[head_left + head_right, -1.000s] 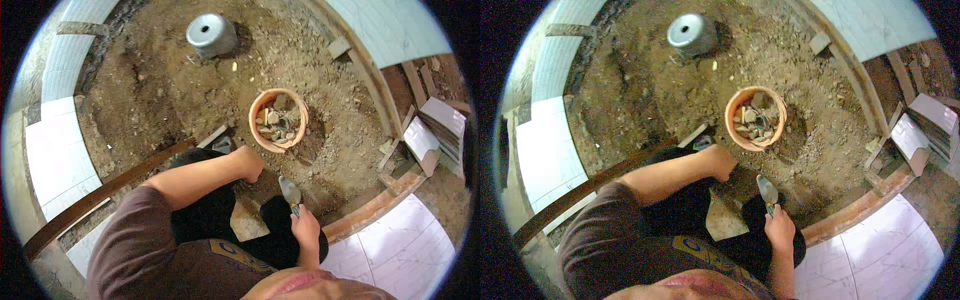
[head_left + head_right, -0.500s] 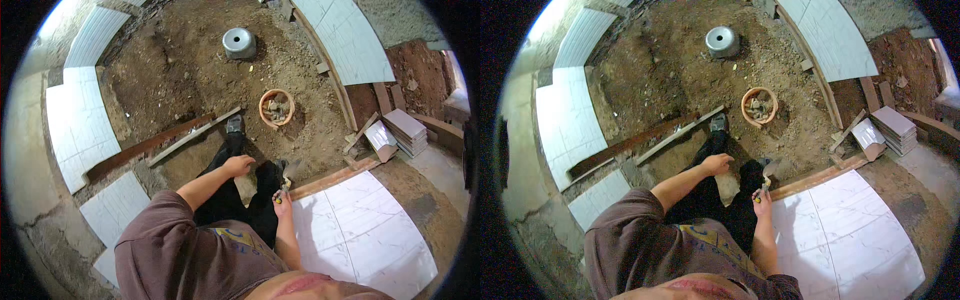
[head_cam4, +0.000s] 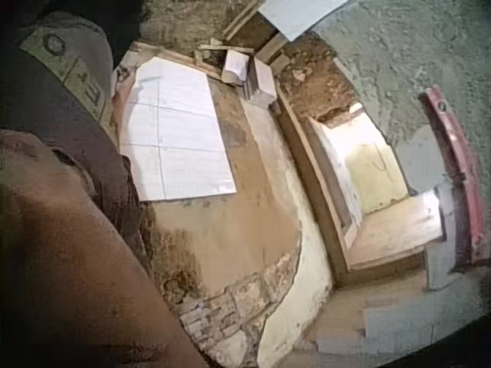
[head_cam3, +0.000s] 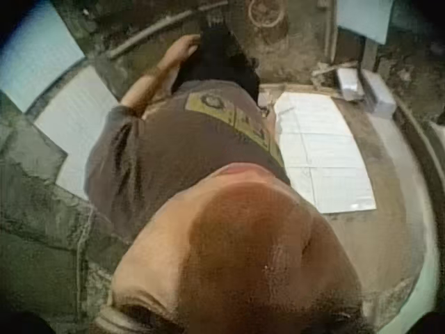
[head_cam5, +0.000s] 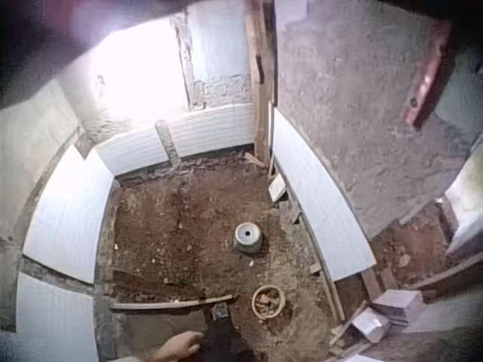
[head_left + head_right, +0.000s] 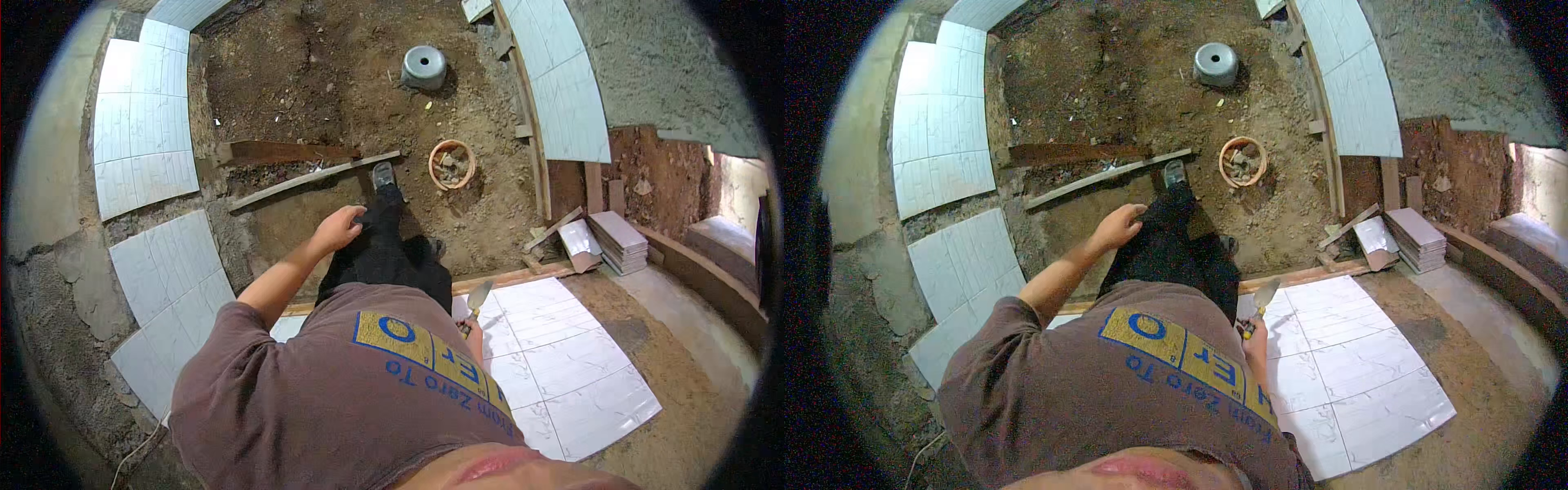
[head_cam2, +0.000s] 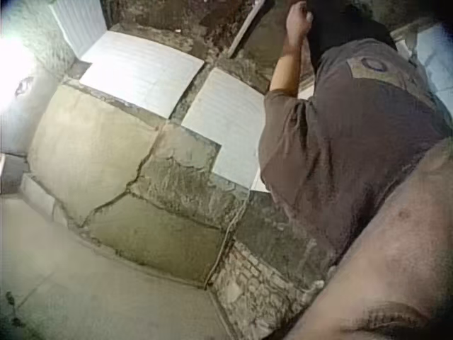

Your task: The recorder is using a trowel to level the dirt and remove rocks from a floor space before tiling.

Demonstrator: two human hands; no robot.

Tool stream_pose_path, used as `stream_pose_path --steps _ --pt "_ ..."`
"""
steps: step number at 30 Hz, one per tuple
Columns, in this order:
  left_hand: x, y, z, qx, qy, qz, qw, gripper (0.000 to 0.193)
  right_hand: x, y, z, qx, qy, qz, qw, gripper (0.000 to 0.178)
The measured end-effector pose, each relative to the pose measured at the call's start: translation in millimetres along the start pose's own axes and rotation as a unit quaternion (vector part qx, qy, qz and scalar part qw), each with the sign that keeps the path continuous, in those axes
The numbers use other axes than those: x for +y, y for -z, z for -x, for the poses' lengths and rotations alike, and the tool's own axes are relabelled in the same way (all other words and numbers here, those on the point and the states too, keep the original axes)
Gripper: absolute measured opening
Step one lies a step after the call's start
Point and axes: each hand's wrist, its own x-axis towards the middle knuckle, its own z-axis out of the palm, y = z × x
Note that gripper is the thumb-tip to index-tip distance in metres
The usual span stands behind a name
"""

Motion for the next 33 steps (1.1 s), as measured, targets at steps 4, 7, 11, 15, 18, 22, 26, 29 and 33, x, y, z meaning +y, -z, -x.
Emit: stream_pose_path --steps 4,7,11,15,18,22,26,29,33 --pt "21 36 22 0.065 -0.065 0.049 0.995 0.042 -53 -23 20 0.013 -0.122 -0.05 0.991 0.014" --pt "41 75 21 0.061 -0.112 0.073 0.989 0.044 -95 -44 21 0.023 -0.106 -0.018 0.994 0.014" --pt "61 132 1 0.104 -0.15 0.061 0.981 0.04 -128 -64 6 0.051 -0.091 0.004 0.994 0.015" --pt "82 186 -8 0.098 -0.153 0.073 0.981 0.039 -124 -82 -23 0.068 -0.094 -0.101 0.988 0.021" --pt "89 222 6 0.101 -0.142 0.042 0.984 0.038 -176 -114 -62 -0.032 -0.035 -0.153 0.987 0.027" --pt "101 255 -2 0.094 -0.164 0.032 0.981 0.037 -140 -90 -134 0.176 -0.038 -0.115 0.977 0.024" --pt "92 279 1 0.096 -0.11 0.145 0.979 0.038 -203 -137 -174 0.119 0.031 -0.121 0.985 0.027" --pt "98 294 -2 0.043 -0.048 0.346 0.936 0.044 -213 -123 -220 0.04 -0.082 -0.13 0.987 0.043" --pt "121 330 -25 0.048 -0.033 0.373 0.926 0.043 -226 -118 -277 -0.011 -0.172 -0.137 0.975 0.057"
